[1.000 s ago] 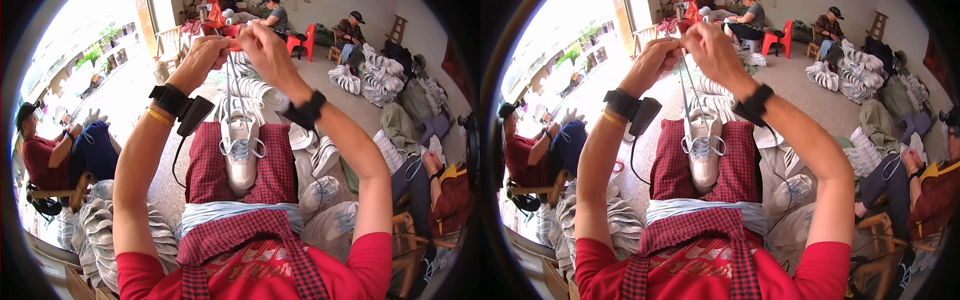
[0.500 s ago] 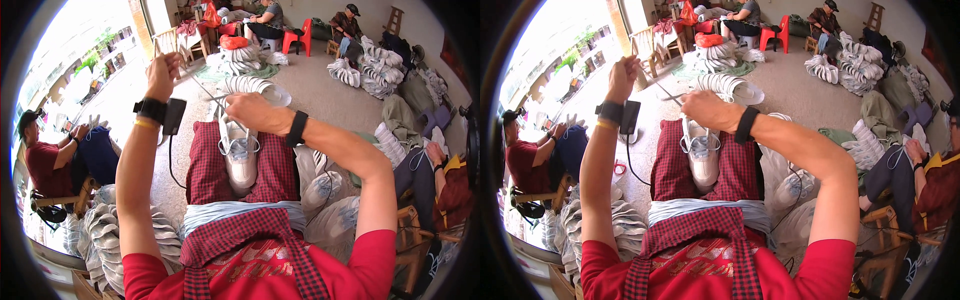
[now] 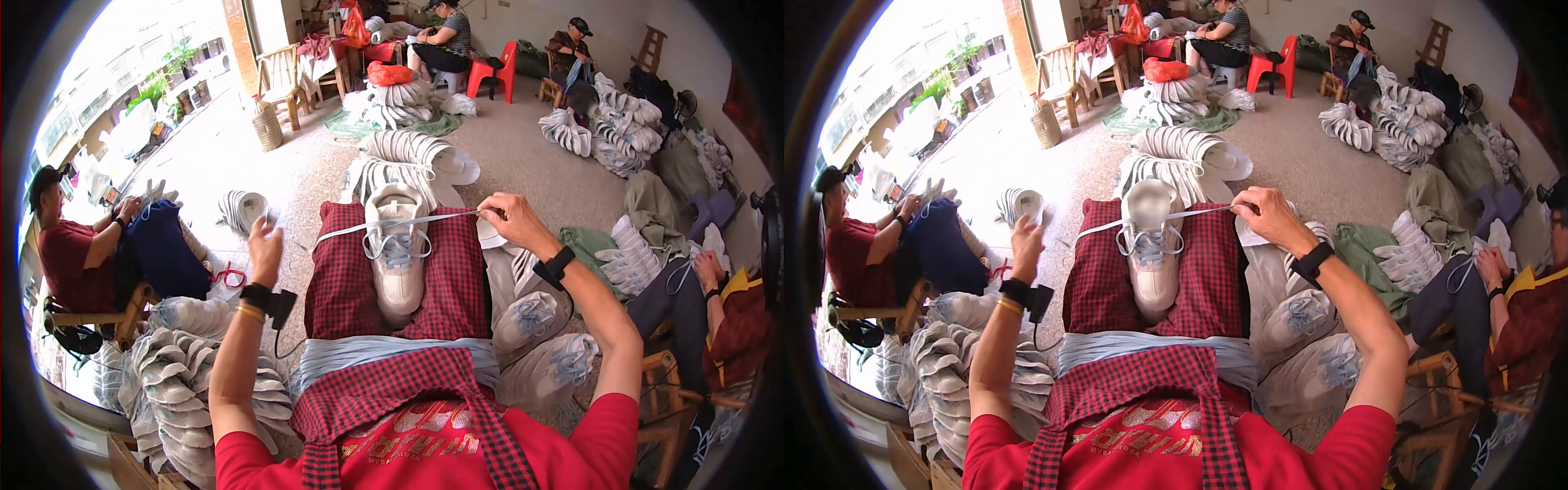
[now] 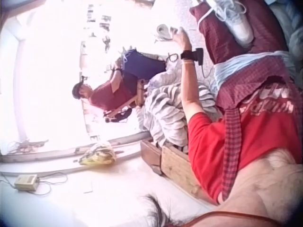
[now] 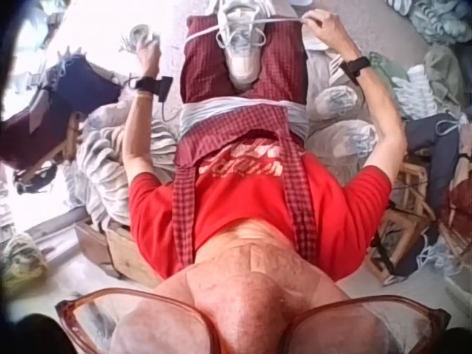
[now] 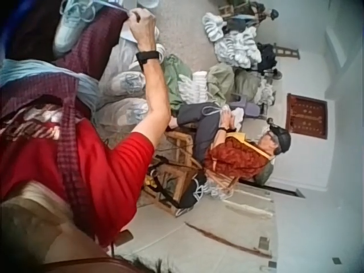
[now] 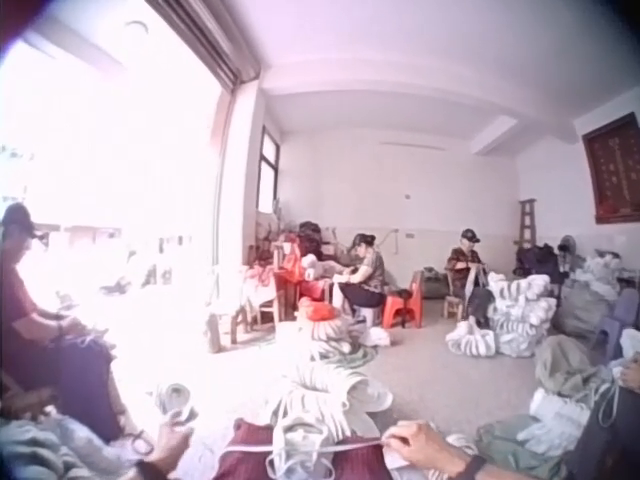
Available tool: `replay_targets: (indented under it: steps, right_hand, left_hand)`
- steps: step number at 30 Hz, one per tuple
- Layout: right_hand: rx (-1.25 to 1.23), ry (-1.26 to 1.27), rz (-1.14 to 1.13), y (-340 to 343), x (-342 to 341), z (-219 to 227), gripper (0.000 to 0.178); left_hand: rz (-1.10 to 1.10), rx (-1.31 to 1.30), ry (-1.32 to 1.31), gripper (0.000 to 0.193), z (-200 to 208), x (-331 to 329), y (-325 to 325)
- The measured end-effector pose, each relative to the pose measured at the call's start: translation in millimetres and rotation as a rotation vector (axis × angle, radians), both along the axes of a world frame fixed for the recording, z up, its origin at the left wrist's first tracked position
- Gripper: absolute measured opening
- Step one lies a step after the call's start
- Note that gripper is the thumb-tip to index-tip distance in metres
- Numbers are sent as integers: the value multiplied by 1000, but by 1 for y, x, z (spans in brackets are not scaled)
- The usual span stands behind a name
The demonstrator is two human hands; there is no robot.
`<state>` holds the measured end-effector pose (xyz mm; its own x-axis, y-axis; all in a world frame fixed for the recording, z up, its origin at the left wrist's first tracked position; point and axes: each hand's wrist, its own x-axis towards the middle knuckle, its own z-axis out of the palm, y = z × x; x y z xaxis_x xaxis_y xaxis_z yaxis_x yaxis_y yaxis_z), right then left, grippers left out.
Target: Lacing white shoes as part of an assembly line process.
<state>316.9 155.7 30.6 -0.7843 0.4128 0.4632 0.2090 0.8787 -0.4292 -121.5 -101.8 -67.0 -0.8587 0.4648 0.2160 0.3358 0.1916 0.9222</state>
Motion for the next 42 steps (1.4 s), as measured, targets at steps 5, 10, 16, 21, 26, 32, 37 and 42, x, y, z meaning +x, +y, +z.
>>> replay_targets:
  steps: [5,10,16,21,26,32,37,42]
  right_hand:
    - [-29,-57,-67,-5,10,8,18]
    - [142,3,3,3,6,4,18]
    - [385,177,-10,18,13,-7,12]
    - [406,122,-52,36,15,-32,12]
    - [322,13,-103,51,25,-60,14]
    - [481,93,-305,27,38,-34,16]
    - [331,550,-353,-18,18,-14,20]
    - [-336,529,-37,-37,-37,-27,6]
  left_hand:
    - [-638,-56,155,48,78,133,52]
    - [-715,-155,661,25,72,123,60]
    - [-683,-129,1102,15,84,90,45]
    - [-613,-339,1223,12,76,62,40]
    - [-489,-306,1227,8,68,26,24]
    - [-266,-294,1155,11,64,-4,-16]
    - [-53,-184,1167,11,56,-9,-21]
    - [-97,-20,865,15,59,38,30]
